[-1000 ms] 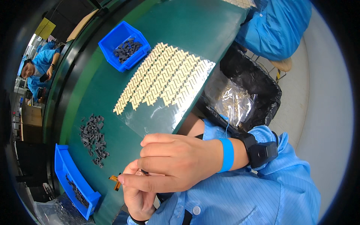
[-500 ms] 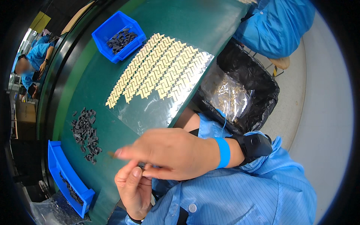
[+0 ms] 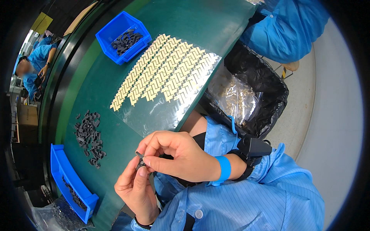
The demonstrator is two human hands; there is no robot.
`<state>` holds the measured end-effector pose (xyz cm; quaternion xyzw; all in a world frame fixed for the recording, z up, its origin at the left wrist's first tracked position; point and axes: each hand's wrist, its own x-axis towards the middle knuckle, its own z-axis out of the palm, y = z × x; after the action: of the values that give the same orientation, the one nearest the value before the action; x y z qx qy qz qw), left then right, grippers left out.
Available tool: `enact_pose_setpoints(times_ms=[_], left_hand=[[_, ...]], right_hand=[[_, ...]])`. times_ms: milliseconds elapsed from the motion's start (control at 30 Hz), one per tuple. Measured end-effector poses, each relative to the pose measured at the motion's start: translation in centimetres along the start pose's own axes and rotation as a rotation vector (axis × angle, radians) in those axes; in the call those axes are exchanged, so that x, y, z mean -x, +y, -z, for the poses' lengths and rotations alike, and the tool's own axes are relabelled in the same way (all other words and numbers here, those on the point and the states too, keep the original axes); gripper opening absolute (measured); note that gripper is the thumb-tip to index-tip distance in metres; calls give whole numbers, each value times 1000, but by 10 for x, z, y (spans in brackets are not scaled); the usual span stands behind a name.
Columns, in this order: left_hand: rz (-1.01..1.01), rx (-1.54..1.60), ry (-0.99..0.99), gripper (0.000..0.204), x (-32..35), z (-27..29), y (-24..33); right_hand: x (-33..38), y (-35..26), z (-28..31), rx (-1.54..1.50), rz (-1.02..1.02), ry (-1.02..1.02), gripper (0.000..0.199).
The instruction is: Assembling or sorting small plastic manufacturing components on a production line.
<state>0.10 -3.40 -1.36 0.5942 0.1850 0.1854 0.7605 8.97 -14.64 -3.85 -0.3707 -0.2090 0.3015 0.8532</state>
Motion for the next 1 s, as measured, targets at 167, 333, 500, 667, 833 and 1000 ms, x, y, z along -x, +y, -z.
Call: enact_pose_setpoints(times_ms=[167,333,500,667,833,1000], left_hand=[[3,-2,-18,27,-1,5,-5],[-27,-56,-1,25,-2,0,-3],[-32,-51,1,26,-1,-1,-3],[-33,-42,-1,27,-1,-2,-2],[-45,-36,-15,26,0,0,-4],[-44,-33,-6,26,1,2,-3]], right_hand=[[-1,-2,3,94,-25,-4,9],[0,1,4,72,-31,-5,8],[1,3,3,59,-16,1,7],[1,4,1,110,10,14,7],[1,3,1,235,34,26,9],[2,2,-2,276,28,30,10]])
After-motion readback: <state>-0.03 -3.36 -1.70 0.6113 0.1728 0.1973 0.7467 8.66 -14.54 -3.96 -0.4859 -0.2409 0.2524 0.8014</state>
